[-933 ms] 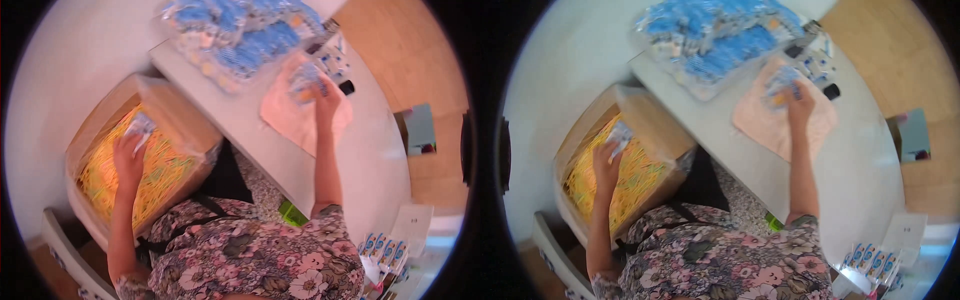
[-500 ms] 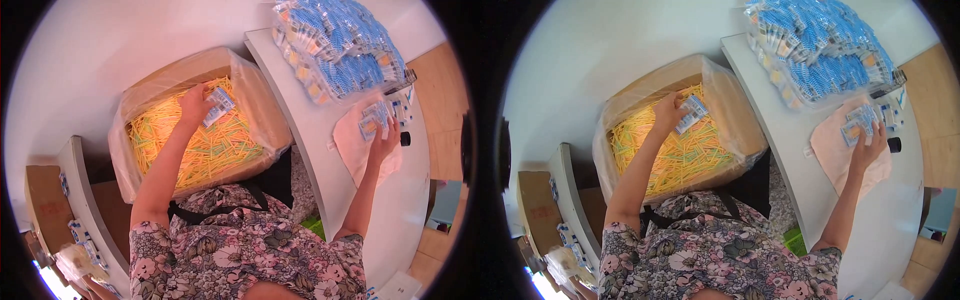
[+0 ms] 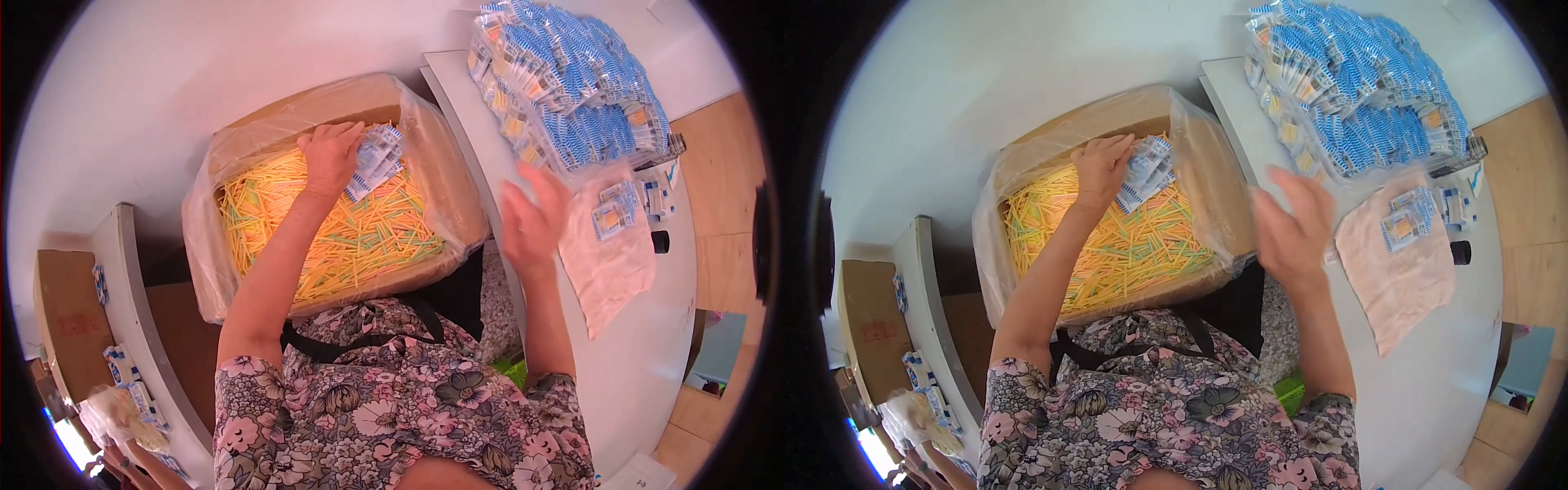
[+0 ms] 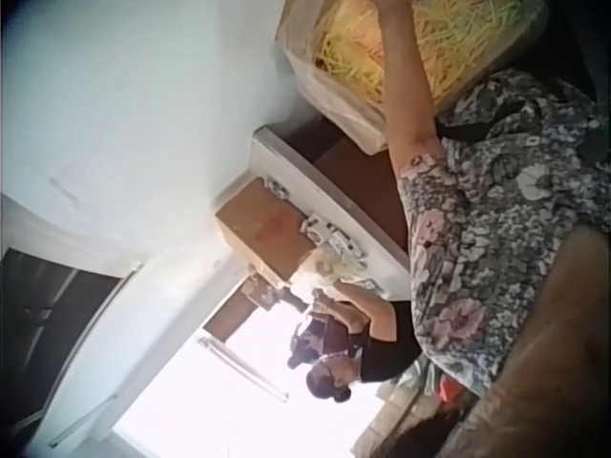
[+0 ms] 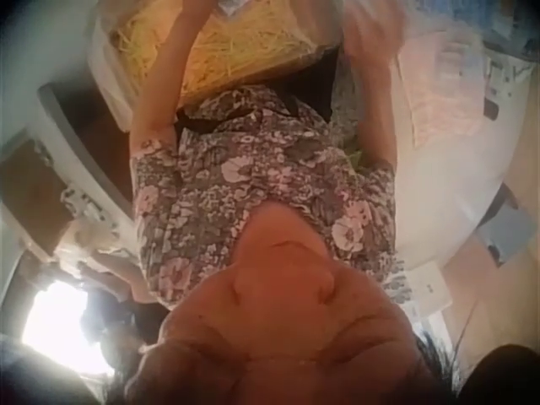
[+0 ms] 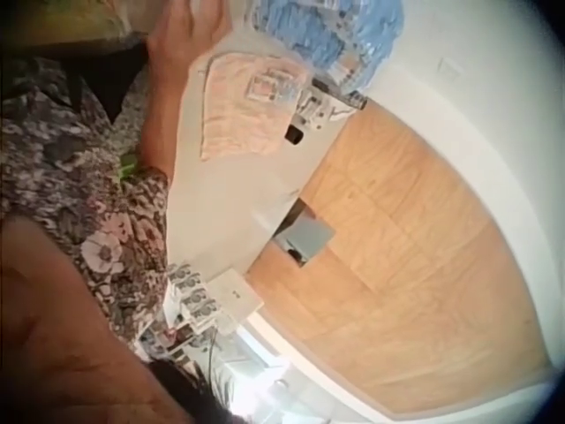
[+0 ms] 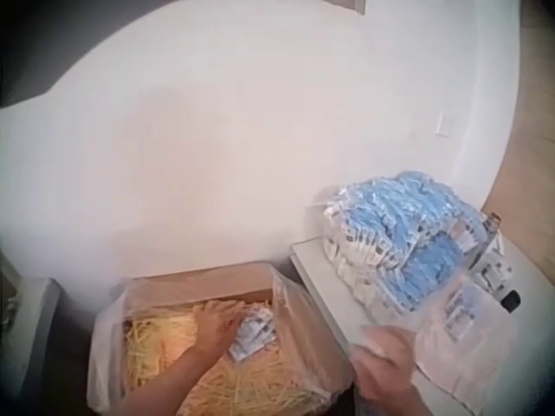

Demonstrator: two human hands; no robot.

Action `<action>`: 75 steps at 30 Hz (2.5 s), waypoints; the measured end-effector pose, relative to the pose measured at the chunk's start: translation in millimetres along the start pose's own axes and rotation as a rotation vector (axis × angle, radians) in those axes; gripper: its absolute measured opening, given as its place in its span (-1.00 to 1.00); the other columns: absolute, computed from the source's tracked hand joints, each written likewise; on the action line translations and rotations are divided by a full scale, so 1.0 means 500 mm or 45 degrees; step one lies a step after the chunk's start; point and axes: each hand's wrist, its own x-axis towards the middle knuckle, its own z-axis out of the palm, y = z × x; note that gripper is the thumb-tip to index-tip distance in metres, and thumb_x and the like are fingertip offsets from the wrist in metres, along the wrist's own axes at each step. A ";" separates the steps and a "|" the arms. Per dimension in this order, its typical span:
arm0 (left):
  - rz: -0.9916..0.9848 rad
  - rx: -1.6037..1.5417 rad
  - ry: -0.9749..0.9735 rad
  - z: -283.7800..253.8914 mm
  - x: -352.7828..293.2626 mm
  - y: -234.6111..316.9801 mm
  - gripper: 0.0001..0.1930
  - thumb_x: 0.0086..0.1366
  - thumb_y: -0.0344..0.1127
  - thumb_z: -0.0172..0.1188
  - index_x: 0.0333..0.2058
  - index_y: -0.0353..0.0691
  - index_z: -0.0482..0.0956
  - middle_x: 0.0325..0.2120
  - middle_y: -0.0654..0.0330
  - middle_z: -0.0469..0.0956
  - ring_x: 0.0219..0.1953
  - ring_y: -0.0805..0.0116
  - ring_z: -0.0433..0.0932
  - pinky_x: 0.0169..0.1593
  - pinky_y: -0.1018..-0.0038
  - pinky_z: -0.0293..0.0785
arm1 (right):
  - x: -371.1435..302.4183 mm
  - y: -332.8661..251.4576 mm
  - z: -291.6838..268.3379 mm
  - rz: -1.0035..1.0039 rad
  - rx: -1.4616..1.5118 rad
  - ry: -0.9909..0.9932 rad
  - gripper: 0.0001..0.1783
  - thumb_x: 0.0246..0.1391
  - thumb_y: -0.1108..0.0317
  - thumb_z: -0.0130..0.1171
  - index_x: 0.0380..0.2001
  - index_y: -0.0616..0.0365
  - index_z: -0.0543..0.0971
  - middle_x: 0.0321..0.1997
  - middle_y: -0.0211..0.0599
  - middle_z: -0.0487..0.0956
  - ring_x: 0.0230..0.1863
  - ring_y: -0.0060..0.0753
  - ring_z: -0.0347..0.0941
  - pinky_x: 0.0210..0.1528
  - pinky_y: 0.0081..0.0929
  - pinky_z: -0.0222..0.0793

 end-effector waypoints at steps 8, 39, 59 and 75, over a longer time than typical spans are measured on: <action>-0.487 -1.345 -0.560 -0.169 0.008 0.074 -0.78 0.33 -0.29 0.09 -0.15 -0.25 0.59 -0.34 0.32 0.59 -0.29 0.62 0.45 -0.20 0.56 0.37 | 0.089 -0.085 0.192 0.689 0.697 -0.354 -0.71 -0.02 0.43 0.24 -0.18 0.25 0.55 -0.24 -0.18 0.55 -0.21 -0.38 0.46 -0.15 -0.43 0.37; -0.602 -0.819 0.090 -0.443 -0.319 -0.057 -0.69 0.18 -0.36 0.17 -0.65 -0.35 0.31 -0.77 0.03 0.27 -0.71 0.35 0.26 -0.56 0.32 0.19 | 0.069 -0.400 0.394 -0.677 0.368 -1.547 -0.38 -0.11 0.46 0.08 0.13 0.10 0.34 0.26 -0.07 0.26 0.32 0.07 0.06 0.29 0.03 -0.05; -0.152 -0.982 -0.201 -0.330 -0.303 -0.059 -0.82 -0.11 -0.34 0.25 -0.65 -0.35 0.49 -0.69 0.01 0.46 -0.55 0.03 0.48 -0.46 0.20 0.33 | 0.185 -0.364 0.373 -0.426 0.136 -1.908 -0.57 0.15 0.15 -0.13 -0.31 0.33 0.55 -0.32 0.19 0.55 -0.23 0.17 0.47 -0.21 -0.05 0.35; -0.362 -1.196 0.030 -0.337 -0.282 0.026 -0.82 0.02 -0.45 0.20 -0.62 -0.40 0.39 -0.74 0.04 0.29 -0.66 0.28 0.31 -0.52 0.34 0.20 | 0.221 -0.336 0.238 0.079 0.902 -1.908 -0.55 0.16 0.22 0.01 0.06 0.25 0.43 0.01 -0.03 0.49 0.07 -0.26 0.38 0.12 -0.26 0.23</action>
